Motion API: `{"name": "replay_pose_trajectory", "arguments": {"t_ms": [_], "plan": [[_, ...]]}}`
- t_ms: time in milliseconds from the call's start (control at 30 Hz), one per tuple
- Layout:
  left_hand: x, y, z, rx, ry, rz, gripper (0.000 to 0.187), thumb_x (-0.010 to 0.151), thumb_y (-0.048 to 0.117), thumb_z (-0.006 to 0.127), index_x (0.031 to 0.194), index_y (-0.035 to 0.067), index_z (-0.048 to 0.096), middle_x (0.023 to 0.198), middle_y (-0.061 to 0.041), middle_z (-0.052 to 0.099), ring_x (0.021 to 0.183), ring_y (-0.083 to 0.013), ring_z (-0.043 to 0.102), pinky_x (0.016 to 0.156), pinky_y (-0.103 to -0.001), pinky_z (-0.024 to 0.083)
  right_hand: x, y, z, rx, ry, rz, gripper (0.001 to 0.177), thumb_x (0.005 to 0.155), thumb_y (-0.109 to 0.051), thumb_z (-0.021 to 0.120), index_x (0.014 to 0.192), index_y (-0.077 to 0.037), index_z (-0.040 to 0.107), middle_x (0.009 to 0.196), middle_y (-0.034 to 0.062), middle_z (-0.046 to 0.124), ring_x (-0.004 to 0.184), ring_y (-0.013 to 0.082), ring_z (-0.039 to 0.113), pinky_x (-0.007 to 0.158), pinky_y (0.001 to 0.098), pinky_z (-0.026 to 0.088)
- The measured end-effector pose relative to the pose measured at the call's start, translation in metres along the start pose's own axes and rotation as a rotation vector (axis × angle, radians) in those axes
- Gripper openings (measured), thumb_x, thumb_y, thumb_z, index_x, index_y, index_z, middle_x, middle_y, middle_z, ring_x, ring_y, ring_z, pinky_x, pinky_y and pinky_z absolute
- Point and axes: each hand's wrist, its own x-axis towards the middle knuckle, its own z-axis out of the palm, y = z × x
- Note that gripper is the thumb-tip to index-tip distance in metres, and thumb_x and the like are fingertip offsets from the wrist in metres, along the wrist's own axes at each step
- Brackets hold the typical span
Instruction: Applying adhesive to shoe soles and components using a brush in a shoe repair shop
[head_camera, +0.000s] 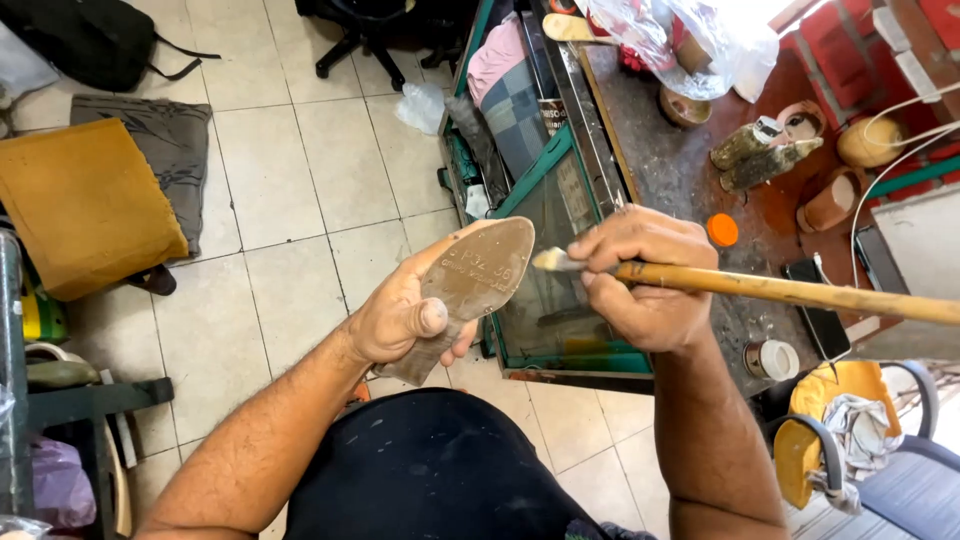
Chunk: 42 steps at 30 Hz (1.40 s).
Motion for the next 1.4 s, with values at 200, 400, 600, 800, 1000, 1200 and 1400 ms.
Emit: {"name": "replay_pose_trajectory", "arguments": {"t_ms": [200, 400, 600, 800, 1000, 1200, 1400], "plan": [[0.005, -0.017, 0.006, -0.033, -0.045, 0.071, 0.106, 0.084, 0.043, 0.083, 0.163, 0.004, 0.024, 0.096, -0.025, 0.071, 0.061, -0.022, 0.072, 0.048, -0.031, 0.066, -0.007, 0.003, -0.003, 0.073, 0.005, -0.05, 0.01, 0.08, 0.002, 0.076, 0.074, -0.001, 0.067, 0.08, 0.0207, 0.074, 0.068, 0.03, 0.071, 0.062, 0.037, 0.059], [0.01, -0.009, 0.028, 0.067, 0.02, 0.053, 0.106, 0.086, 0.055, 0.077, 0.162, 0.002, 0.026, 0.094, -0.02, 0.071, 0.065, -0.0192, 0.072, 0.051, -0.028, 0.066, -0.003, -0.004, -0.007, 0.055, -0.068, -0.064, 0.012, 0.078, 0.002, 0.078, 0.071, -0.001, 0.068, 0.077, 0.0205, 0.074, 0.065, 0.0338, 0.07, 0.061, 0.0412, 0.059], [0.008, -0.023, 0.017, 0.11, 0.106, 0.059, 0.102, 0.088, 0.054, 0.074, 0.161, 0.001, 0.026, 0.082, -0.024, 0.07, 0.059, -0.0248, 0.073, 0.046, -0.032, 0.066, -0.018, 0.025, -0.003, 0.099, -0.159, -0.061, 0.013, 0.075, 0.006, 0.073, 0.068, -0.004, 0.069, 0.074, 0.0163, 0.073, 0.062, 0.0307, 0.071, 0.059, 0.0374, 0.059], [0.009, -0.014, 0.031, 0.096, 0.158, 0.095, 0.099, 0.086, 0.055, 0.076, 0.157, 0.0, 0.035, 0.073, -0.022, 0.069, 0.056, -0.0229, 0.071, 0.045, -0.031, 0.065, -0.001, 0.018, -0.007, 0.093, -0.153, -0.105, 0.01, 0.077, 0.006, 0.075, 0.072, -0.001, 0.069, 0.078, 0.0207, 0.073, 0.066, 0.032, 0.071, 0.061, 0.0381, 0.059], [0.002, -0.021, 0.017, 0.017, 0.235, 0.143, 0.091, 0.086, 0.05, 0.077, 0.152, -0.002, 0.041, 0.068, -0.027, 0.067, 0.051, -0.0276, 0.07, 0.042, -0.034, 0.064, -0.031, 0.032, -0.007, 0.069, -0.127, 0.02, 0.01, 0.077, 0.006, 0.074, 0.075, -0.002, 0.068, 0.075, 0.0173, 0.072, 0.065, 0.0304, 0.072, 0.061, 0.0374, 0.058], [0.002, -0.036, 0.014, -0.081, 0.187, 0.133, 0.094, 0.082, 0.054, 0.08, 0.15, 0.0, 0.044, 0.069, -0.025, 0.068, 0.052, -0.0263, 0.07, 0.043, -0.033, 0.064, -0.026, 0.051, 0.004, 0.052, 0.19, -0.068, 0.019, 0.086, 0.011, 0.079, 0.089, 0.004, 0.062, 0.084, 0.0221, 0.071, 0.074, 0.0301, 0.071, 0.068, 0.0352, 0.058], [-0.002, -0.033, 0.021, -0.11, 0.178, 0.103, 0.09, 0.083, 0.053, 0.08, 0.147, -0.001, 0.047, 0.069, -0.024, 0.069, 0.053, -0.0252, 0.071, 0.043, -0.032, 0.063, -0.028, 0.061, 0.002, 0.101, 0.203, -0.064, 0.028, 0.083, 0.01, 0.084, 0.089, -0.001, 0.058, 0.082, 0.0209, 0.073, 0.07, 0.0275, 0.07, 0.065, 0.0331, 0.057]]}}
